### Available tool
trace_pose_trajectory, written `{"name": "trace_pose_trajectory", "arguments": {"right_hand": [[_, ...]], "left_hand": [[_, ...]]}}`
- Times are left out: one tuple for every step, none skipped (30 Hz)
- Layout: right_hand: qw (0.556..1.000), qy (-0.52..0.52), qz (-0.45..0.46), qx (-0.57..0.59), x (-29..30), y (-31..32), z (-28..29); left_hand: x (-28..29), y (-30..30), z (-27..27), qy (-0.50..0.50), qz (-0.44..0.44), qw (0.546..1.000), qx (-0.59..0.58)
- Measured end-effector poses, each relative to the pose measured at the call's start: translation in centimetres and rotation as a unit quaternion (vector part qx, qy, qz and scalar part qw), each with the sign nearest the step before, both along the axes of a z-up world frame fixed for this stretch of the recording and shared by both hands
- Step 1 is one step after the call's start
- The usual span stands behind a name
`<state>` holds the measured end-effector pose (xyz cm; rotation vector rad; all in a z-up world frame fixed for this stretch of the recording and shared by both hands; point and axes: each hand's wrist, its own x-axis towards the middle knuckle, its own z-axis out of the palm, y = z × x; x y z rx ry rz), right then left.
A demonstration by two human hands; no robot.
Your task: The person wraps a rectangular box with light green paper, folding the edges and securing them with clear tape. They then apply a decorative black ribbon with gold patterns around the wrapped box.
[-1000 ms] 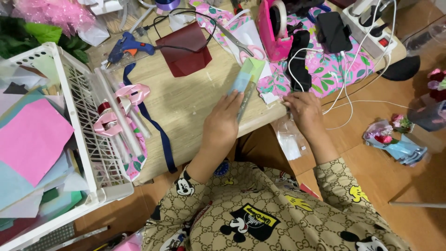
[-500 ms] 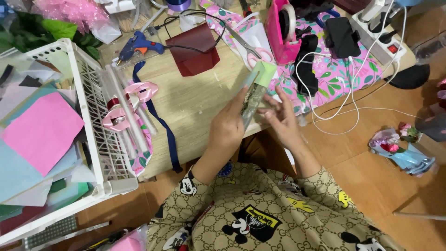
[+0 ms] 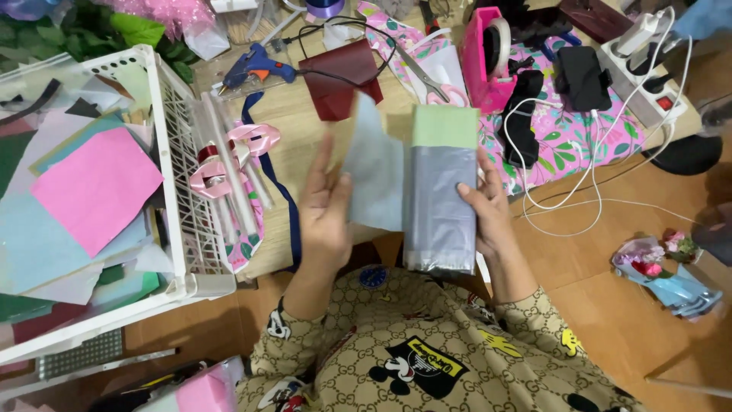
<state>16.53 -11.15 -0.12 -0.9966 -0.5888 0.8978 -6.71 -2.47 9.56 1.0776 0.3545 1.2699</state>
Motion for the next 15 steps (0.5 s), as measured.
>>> {"name": "trace_pose_trajectory", "arguments": {"right_hand": [[1.000,-0.001,0.003,0.001,0.8,-0.4,-0.3],[0.999,-0.004,-0.013,-0.047,1.7,-0.8,-0.6],[0.995,-0.007,-0.030,-0.095,2.5,-1.2,-0.9],[0.995,-0.008,-0.027,-0.095,2.6,-1.3,-1.1],[0.985,0.126,-0.030,-0.118,2.6,-1.4,-1.4],[0.955,0.259,-0.033,-0.139,2.7,-1.6,-1.7],[0.956,0.258,-0.033,-0.139,1.8,-1.5,-0.7],[0.950,0.279,-0.046,-0.133,0.9,-1.3,0.4],[0.944,0.300,-0.060,-0.125,0.0,-1.2,1.4],[0.944,0.298,-0.061,-0.123,0.6,-0.7,0.2],[0.928,0.367,0.036,-0.045,1.2,-0.3,-1.1],[0.894,0.428,0.131,0.033,1.8,0.1,-2.4],[0.894,0.427,0.132,0.034,2.3,0.6,-3.6],[0.808,0.502,0.272,0.148,2.8,1.1,-4.9],[0.684,0.555,0.399,0.256,3.3,1.6,-6.1]], "left_hand": [[-0.9,0.8,-0.3,-0.001,0.003,1.000,0.001],[-1.7,1.6,-0.7,-0.002,0.039,0.999,-0.006],[-2.6,2.3,-1.0,-0.004,0.075,0.997,-0.013],[-2.9,2.5,-1.2,-0.005,0.078,0.997,-0.013],[-3.1,2.7,-1.4,-0.019,0.064,0.997,-0.051],[-3.4,2.8,-1.6,-0.033,0.050,0.994,-0.088],[-3.4,2.7,-2.0,-0.034,0.050,0.994,-0.087],[-3.4,2.6,-2.4,-0.054,0.036,0.991,-0.118],[-3.3,2.5,-2.7,-0.074,0.020,0.986,-0.147],[-3.3,2.6,-3.3,-0.075,0.019,0.986,-0.146],[-3.2,2.6,-3.8,-0.091,0.014,0.983,-0.162],[-3.2,2.6,-4.3,-0.106,0.009,0.978,-0.178],[-3.4,2.9,-4.5,-0.107,0.009,0.978,-0.177],[-3.7,3.2,-4.7,-0.105,0.005,0.977,-0.185],[-4.0,3.5,-4.9,-0.102,0.001,0.976,-0.193]]}}
